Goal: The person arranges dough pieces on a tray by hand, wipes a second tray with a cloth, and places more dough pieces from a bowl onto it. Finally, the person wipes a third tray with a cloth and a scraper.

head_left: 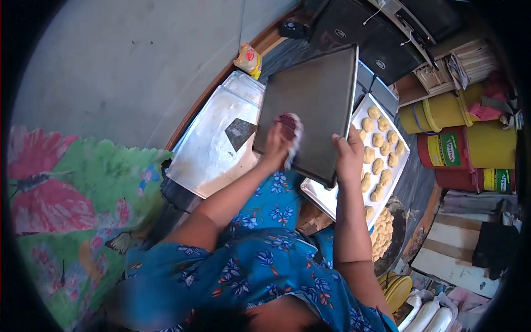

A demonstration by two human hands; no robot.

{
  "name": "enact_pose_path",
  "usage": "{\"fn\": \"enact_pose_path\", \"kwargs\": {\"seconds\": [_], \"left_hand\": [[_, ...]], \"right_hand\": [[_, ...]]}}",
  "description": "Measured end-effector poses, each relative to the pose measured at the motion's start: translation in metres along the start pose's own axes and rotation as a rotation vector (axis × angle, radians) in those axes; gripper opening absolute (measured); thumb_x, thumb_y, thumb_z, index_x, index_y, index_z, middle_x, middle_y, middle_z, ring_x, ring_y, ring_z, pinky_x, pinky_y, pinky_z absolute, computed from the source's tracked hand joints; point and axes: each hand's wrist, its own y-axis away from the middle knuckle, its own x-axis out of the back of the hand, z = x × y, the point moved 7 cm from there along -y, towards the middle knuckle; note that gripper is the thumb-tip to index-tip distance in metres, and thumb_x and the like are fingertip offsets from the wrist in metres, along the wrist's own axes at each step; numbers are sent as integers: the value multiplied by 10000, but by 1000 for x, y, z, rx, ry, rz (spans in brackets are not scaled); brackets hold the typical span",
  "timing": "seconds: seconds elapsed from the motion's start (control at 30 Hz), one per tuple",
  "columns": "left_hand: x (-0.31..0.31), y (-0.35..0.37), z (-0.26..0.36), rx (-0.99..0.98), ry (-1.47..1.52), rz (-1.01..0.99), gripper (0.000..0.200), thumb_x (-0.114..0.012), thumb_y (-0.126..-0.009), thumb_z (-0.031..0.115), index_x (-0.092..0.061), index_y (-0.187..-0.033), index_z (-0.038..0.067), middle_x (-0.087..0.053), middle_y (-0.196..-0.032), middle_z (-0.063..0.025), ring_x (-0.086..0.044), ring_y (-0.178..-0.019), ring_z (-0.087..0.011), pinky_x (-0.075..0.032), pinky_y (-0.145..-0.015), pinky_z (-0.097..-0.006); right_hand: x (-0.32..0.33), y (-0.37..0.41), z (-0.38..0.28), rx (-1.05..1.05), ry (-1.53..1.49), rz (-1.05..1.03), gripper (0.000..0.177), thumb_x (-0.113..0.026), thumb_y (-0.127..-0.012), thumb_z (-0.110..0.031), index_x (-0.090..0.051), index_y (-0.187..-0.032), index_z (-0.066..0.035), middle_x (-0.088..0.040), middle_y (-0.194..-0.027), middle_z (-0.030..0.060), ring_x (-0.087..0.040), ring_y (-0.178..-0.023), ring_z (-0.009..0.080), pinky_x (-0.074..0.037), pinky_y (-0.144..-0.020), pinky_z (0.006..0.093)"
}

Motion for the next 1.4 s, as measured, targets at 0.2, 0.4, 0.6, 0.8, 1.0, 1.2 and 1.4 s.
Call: {"fn": "enact_pose_path", "kwargs": {"seconds": [0.2,0.4,0.6,0.8,1.0,1.2,1.4], "left_hand": [[-24,31,186,-342,-202,-153,940,-456,-888,652,-133,-1536,53,-97,-1557,-289,-88,-1446,-470,-45,-1144,-604],[-23,19,188,-401,-181,40,880,-430,-904,625,-202,-1528,48,-122,-1556,-296,-107,-1440,-483,-38,-1145,-602],[9,-23,184,-284,-162,258,817,-429,-944,550,-174,-1535,46,-105,-1566,-290,-86,-1449,-480,-44,-1134,-621],[46,-92,245,-418,-255,348,752,-448,-954,482,-203,-1536,74,-99,-1590,-239,-69,-1466,-439,-9,-1143,-595],[75,-150,242,-462,-240,449,632,-500,-947,419,-348,-1498,149,-171,-1569,-261,-134,-1446,-466,-64,-1138,-609],[111,-175,147,-273,-365,621,575,-554,-944,207,-362,-1479,122,-331,-1513,-195,-211,-1439,-397,-186,-1166,-492],[61,-123,176,-324,-134,424,778,-480,-951,501,-224,-1519,34,-232,-1560,-211,-170,-1460,-371,-104,-1184,-468]], "right_hand": [[11,-12,8,-53,-8,-57,362,-507,-865,-24,-583,-1216,27,-652,-1048,70,-582,-952,128,-450,-871,258],[0,-5,0,-25,-75,-186,365,-530,-923,-75,-563,-1274,22,-634,-1123,49,-556,-1035,124,-423,-934,265],[-17,-6,-5,-19,-28,-342,392,-529,-993,-192,-528,-1326,14,-618,-1116,27,-527,-1015,97,-417,-915,260],[-13,2,-5,5,127,-413,412,-539,-981,-190,-506,-1340,9,-635,-1144,69,-557,-1064,152,-417,-966,299],[-13,11,-8,65,190,-416,421,-558,-956,-128,-501,-1347,16,-652,-1151,124,-582,-1082,171,-425,-965,310],[-13,13,-11,88,163,-374,424,-547,-941,-88,-500,-1349,14,-661,-1144,133,-598,-1058,175,-441,-948,310],[-13,17,-3,4,197,-351,425,-543,-935,-89,-505,-1346,15,-666,-1112,112,-592,-1019,143,-453,-914,296]]}}
